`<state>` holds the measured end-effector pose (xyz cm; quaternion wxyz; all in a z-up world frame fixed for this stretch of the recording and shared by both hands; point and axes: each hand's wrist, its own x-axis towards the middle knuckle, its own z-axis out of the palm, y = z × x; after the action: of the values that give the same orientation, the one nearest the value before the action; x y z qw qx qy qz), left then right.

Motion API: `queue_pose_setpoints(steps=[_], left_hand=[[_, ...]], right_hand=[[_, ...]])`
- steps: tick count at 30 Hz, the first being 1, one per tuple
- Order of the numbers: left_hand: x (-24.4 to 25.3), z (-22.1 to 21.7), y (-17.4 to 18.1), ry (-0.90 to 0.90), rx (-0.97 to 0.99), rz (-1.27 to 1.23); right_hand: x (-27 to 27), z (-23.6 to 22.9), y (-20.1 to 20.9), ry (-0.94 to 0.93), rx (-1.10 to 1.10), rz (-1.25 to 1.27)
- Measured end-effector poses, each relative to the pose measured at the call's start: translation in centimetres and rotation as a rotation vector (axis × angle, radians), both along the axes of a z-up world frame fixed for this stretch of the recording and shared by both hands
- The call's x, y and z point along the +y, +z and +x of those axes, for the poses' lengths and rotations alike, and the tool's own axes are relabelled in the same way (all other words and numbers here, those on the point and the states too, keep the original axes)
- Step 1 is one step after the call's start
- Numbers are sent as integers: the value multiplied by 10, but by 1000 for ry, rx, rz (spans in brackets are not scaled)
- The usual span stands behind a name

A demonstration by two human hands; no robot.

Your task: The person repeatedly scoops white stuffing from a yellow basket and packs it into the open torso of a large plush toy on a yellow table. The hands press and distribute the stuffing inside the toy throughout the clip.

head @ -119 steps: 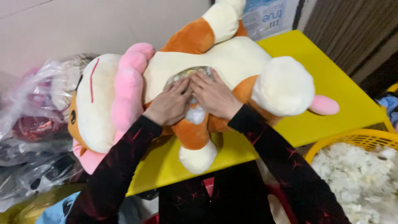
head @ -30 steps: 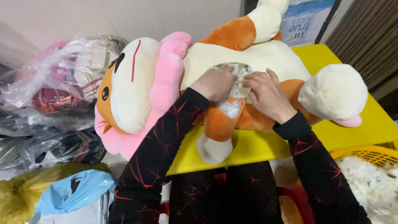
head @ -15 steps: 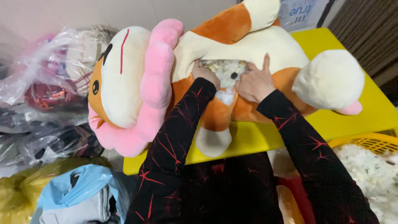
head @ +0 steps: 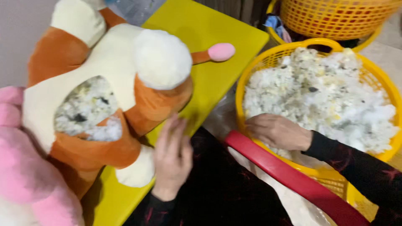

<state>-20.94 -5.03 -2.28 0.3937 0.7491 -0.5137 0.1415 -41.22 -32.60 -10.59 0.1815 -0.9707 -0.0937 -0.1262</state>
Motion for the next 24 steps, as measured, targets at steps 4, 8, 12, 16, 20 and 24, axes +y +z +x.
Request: queue_pose_setpoints(steps=[4,8,12,16,20,24], left_hand=[[-100,-73,-63,-464,297,142],[-159,-122,-102,-705,347,97],[-172,-134,-125,-710,335,147],[-172,-133,-136,-675,406,213],[-171,-134,-138,-623,418,237],[-173,-137,-140,-601,325,251]], right_hand=[[-44,-104,-16,-661,30,109],[-95,-160,-15,-1128,-42,157],[-162,-165,-34,-1015,-28,247],[-210,-142,-95,-859,281,442],[-227,-119,-140,-1063,235,665],[-175,-85,-143,-872,531,361]])
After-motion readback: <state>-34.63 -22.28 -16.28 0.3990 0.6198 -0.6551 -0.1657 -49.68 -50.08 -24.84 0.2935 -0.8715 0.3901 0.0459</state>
